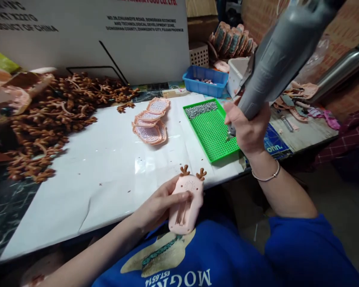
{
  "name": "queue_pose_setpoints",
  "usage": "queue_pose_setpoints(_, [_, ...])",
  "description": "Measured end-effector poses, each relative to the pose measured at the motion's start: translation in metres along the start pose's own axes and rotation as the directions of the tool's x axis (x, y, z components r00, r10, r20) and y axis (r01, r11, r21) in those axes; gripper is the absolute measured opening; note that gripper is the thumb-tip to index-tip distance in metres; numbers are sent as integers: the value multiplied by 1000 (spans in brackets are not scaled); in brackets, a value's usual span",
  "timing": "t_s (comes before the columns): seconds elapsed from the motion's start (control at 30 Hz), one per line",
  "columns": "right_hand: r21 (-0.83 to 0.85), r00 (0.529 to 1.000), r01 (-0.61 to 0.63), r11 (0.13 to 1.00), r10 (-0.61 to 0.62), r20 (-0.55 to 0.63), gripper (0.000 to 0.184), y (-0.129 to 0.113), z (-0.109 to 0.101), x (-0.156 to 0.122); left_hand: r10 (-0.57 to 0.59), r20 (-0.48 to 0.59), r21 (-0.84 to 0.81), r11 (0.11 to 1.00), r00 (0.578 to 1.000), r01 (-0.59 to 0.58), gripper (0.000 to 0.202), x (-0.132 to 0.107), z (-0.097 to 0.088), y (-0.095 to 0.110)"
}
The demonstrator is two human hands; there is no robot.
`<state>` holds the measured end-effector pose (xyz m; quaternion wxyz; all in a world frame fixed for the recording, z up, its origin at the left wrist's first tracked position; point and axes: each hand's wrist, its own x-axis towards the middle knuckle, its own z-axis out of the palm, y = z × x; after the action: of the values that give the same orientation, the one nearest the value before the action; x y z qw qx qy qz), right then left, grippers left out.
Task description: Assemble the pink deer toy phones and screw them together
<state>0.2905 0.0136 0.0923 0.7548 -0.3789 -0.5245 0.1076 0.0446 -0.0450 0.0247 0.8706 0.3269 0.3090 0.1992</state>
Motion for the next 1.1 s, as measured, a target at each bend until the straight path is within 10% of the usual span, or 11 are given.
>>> queue_pose_setpoints(0.3, [-211, 990, -23, 977, -7, -139, 30, 44, -47, -4, -157, 152, -83, 982, 976, 170, 41, -12, -1, -12])
queue_pose_setpoints(0.77, [-181, 990, -21, 983, -4, -138, 30, 51, -53, -5, 199, -177, -257, 936, 964, -240, 42, 23, -1, 26])
queue_pose_setpoints(1.1, [104, 985, -148, 984, 155, -73, 21, -28, 21, -12, 242, -229, -346, 885, 943, -311, 40, 37, -4, 19])
